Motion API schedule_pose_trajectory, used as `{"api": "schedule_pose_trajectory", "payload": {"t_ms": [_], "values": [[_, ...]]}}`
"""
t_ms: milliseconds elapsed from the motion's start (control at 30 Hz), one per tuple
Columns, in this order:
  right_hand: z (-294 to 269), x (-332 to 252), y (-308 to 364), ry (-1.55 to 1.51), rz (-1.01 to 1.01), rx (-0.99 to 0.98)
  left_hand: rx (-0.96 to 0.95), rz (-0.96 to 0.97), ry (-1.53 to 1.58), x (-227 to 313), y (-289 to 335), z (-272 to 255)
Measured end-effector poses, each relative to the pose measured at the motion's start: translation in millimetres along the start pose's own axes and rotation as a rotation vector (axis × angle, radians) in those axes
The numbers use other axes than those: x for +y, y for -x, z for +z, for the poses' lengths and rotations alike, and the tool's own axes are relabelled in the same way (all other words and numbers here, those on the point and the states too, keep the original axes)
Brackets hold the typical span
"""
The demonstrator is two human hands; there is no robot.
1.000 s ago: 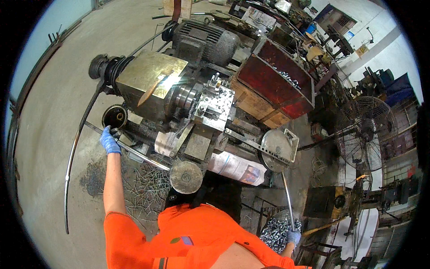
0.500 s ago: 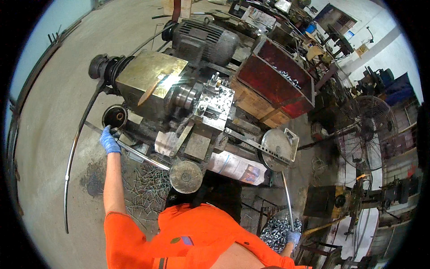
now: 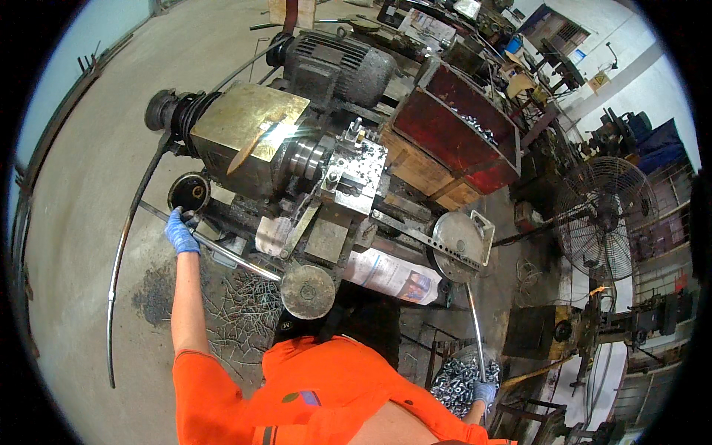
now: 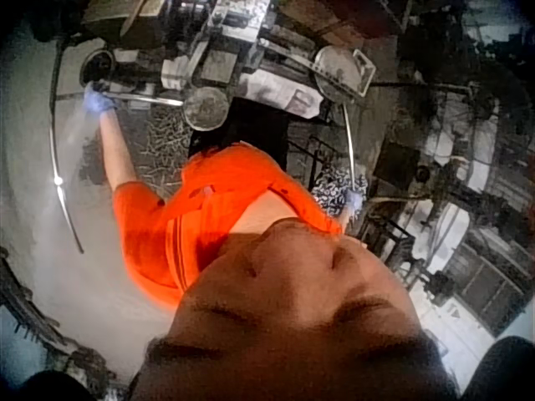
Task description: The person operates a metal lathe machine. They insert a metal rod, manipulate levers and handles to machine the part, and then place the finished metal piece into a large circular container on the floor.
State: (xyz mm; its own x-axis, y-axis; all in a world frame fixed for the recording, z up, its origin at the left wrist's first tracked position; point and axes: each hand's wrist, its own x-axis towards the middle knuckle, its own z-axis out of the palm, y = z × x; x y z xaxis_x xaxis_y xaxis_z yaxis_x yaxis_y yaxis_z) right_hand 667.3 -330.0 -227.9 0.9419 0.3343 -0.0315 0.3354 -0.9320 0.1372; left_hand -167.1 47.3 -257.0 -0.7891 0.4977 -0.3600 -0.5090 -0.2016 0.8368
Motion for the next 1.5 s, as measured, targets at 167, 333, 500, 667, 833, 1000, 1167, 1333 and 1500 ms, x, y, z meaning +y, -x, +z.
{"api": "schedule_pose_trajectory", "payload": {"t_ms": [167,333,500,667,833,1000,1167,1333,1500], "values": [[-14,-15,13,0.002,0.045,-0.011,0.005,0.007,0.010,2,2,1],[-24,-21,22,0.000,0.061,-0.014,0.019,-0.005,0.009,1,-4,-1],[-3,-2,9,-0.013,-0.019,0.011,0.002,-0.003,0.013,-1,-6,-1],[-12,-11,16,-0.032,-0.017,-0.004,0.018,0.009,0.010,2,-1,0],[2,-1,13,-0.011,-0.019,0.049,0.022,-0.002,-0.019,4,0,2],[-2,-4,15,-0.021,0.024,-0.003,0.030,-0.022,-0.012,1,-7,-1],[-39,-31,39,-0.016,0.084,-0.098,0.008,-0.027,-0.002,-1,-12,-5],[-36,-27,46,-0.043,0.037,0.017,0.025,-0.035,-0.001,-1,-10,-2],[-30,-28,41,-0.037,0.044,-0.008,0.020,-0.033,-0.007,0,-11,-5]]}}
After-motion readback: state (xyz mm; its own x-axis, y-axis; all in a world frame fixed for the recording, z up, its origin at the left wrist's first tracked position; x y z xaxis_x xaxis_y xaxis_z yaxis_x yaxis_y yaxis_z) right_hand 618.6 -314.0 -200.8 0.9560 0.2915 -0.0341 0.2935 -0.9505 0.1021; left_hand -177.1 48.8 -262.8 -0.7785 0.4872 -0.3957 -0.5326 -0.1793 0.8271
